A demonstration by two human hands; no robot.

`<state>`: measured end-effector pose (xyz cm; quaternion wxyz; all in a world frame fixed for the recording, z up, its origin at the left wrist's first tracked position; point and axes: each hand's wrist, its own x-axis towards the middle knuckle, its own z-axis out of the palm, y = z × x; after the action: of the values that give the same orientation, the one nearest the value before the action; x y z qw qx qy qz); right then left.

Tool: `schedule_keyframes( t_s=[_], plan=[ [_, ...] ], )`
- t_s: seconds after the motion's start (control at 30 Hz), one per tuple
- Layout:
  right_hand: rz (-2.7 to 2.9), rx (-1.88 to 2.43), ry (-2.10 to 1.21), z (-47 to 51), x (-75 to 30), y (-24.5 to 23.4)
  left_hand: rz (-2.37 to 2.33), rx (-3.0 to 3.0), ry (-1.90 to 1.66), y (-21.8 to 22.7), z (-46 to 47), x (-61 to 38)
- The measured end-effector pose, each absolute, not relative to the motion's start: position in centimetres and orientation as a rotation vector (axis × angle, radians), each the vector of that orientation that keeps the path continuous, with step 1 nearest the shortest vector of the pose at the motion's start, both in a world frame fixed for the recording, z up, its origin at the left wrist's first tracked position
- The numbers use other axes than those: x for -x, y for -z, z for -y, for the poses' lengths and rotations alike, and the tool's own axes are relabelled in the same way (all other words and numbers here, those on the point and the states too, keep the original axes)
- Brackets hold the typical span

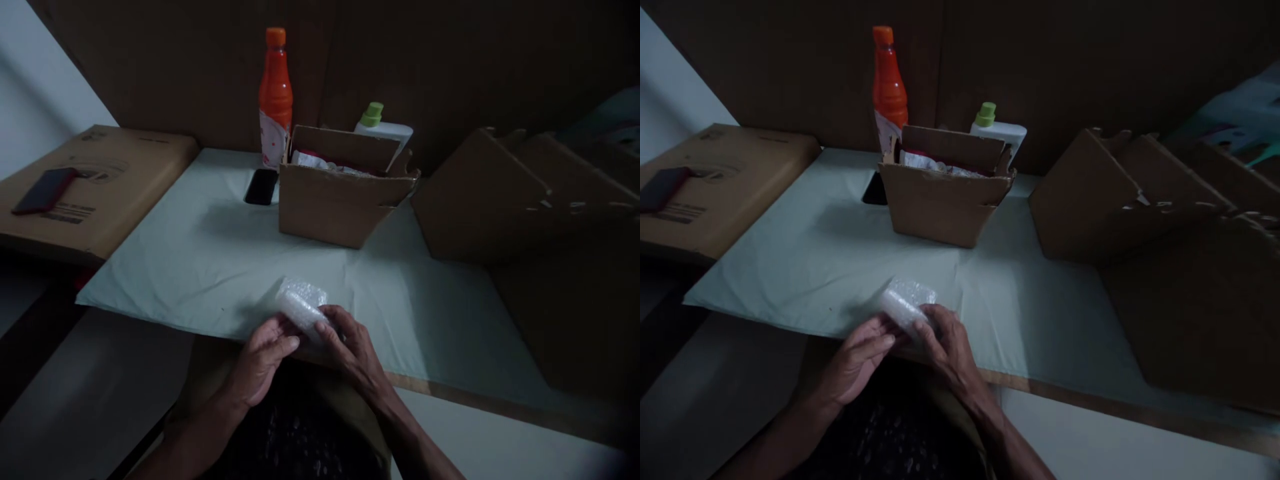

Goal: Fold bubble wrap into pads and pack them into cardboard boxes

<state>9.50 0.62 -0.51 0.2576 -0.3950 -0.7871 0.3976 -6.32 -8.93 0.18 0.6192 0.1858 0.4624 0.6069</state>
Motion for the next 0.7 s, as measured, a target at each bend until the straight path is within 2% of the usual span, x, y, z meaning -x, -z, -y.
schedule_keyframes(
  t_s=[0.07, 0.17, 0.23, 0.37, 0.43, 0.6, 0.7],
  plan=[
    [2.143, 1.013, -1.104, 0.2, -9.5, 0.3, -0.959, -0.364, -1.430, -0.4, 8.2, 5.8],
    [2.123, 0.940, -0.859, 0.1, -9.8, 0.7, -0.975, -0.281, -1.469, -0.4, 7.4, 5.4],
    [2.037, 0.985, -0.808, -0.6, -10.3, 0.9, -0.991, -0.262, -1.465, -0.3, 7.3, 5.1],
    [1.961, 0.919, -1.252, -1.4, -10.9, 0.6, -1.036, -0.274, -1.492, 0.3, 7.5, 4.7],
    [2.025, 0.856, -1.272, -1.2, -10.8, 0.5, -1.103, -0.275, -1.498, 0.8, 7.5, 4.6],
    [2.206, 0.726, -0.586, -0.4, -9.9, 1.5, -1.120, -0.278, -1.551, 1.2, 6.7, 4.4],
    [2.317, 0.739, -0.390, 0.0, -9.5, 2.1, -1.044, -0.160, -1.586, 1.0, 5.9, 4.2]
  ],
)
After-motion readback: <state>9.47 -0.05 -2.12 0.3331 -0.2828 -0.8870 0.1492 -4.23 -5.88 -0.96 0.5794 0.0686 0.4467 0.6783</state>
